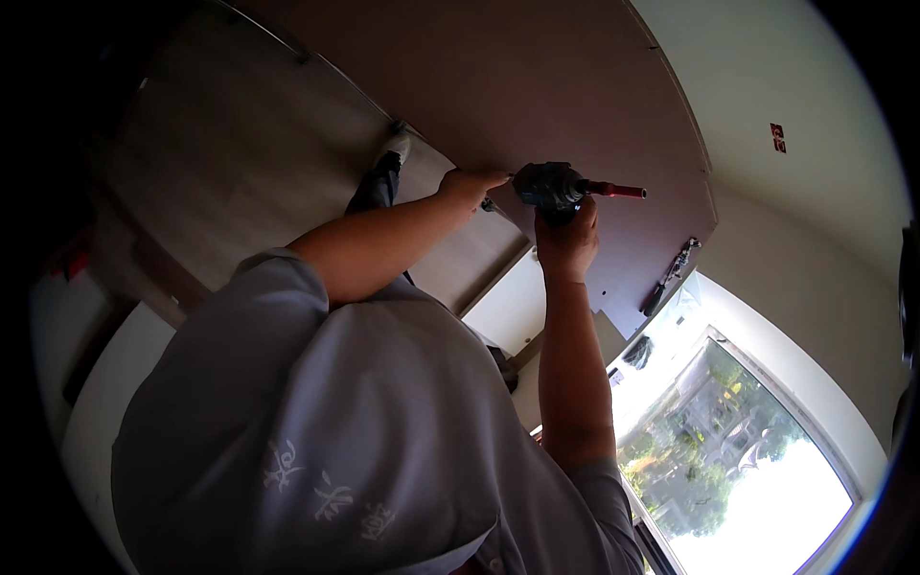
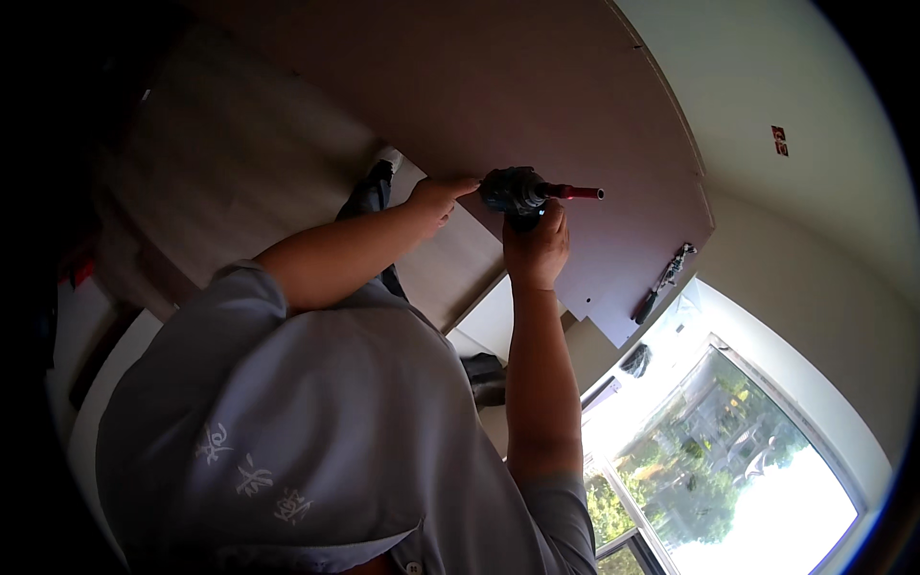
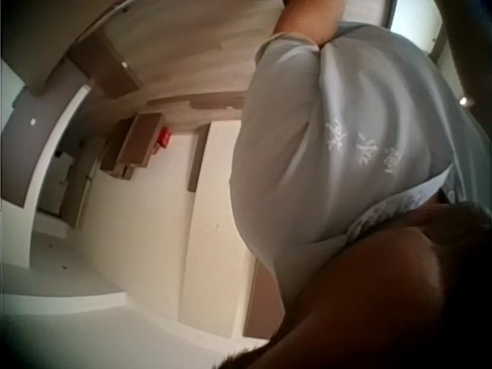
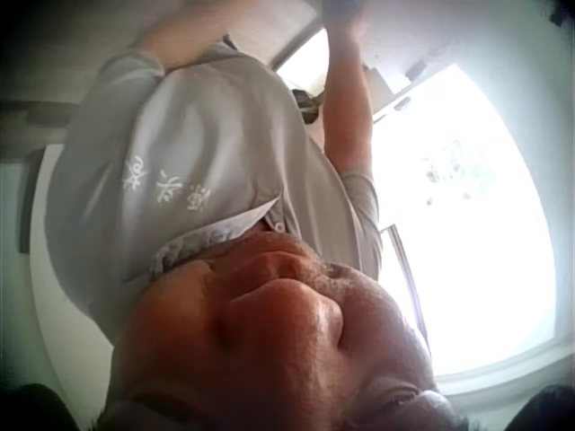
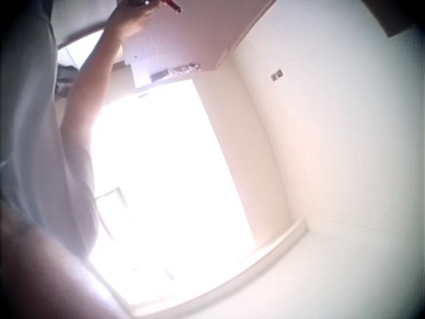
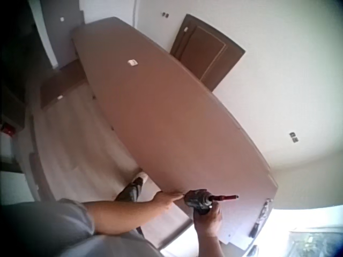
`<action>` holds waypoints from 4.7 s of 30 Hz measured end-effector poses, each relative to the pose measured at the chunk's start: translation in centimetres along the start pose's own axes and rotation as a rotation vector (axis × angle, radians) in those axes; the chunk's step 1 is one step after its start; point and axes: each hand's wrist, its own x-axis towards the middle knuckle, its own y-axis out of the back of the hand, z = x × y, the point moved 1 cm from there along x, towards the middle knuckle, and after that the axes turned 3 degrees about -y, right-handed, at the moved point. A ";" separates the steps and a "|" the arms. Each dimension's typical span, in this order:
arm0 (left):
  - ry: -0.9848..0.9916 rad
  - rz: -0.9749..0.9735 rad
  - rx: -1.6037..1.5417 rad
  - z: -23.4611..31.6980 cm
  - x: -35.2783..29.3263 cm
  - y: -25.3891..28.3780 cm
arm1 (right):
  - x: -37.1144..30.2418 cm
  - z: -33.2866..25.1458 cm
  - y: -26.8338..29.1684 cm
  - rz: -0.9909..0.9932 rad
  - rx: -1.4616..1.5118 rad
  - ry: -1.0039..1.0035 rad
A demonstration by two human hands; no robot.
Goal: The person uses a power drill to drive screws into a large wooden board and then lifts the board to lean it against a wall.
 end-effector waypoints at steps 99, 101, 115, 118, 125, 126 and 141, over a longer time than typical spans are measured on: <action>0.035 -0.212 0.241 -3.0 -3.1 11.9 | 5.3 -2.9 9.0 -0.902 0.245 -0.227; -0.001 -0.222 0.275 -3.3 -2.8 11.9 | 5.7 -2.9 9.2 -0.955 0.270 -0.286; 0.008 -0.172 0.287 -4.5 -2.7 11.7 | 7.1 -5.0 9.0 -0.956 -0.076 -0.189; -0.028 -0.166 0.294 -3.8 -2.8 11.9 | 6.8 -5.5 10.1 -0.972 -0.005 -0.255; -0.008 -0.210 0.307 -0.6 -6.2 13.0 | 3.0 -2.4 16.4 -0.770 0.533 -0.329; 0.016 -0.215 0.290 -0.3 -6.8 13.2 | 2.0 -2.0 17.4 -0.740 0.655 -0.365; 0.000 -0.315 0.190 8.0 -11.6 4.7 | -9.7 -1.6 14.1 -0.710 1.430 -0.452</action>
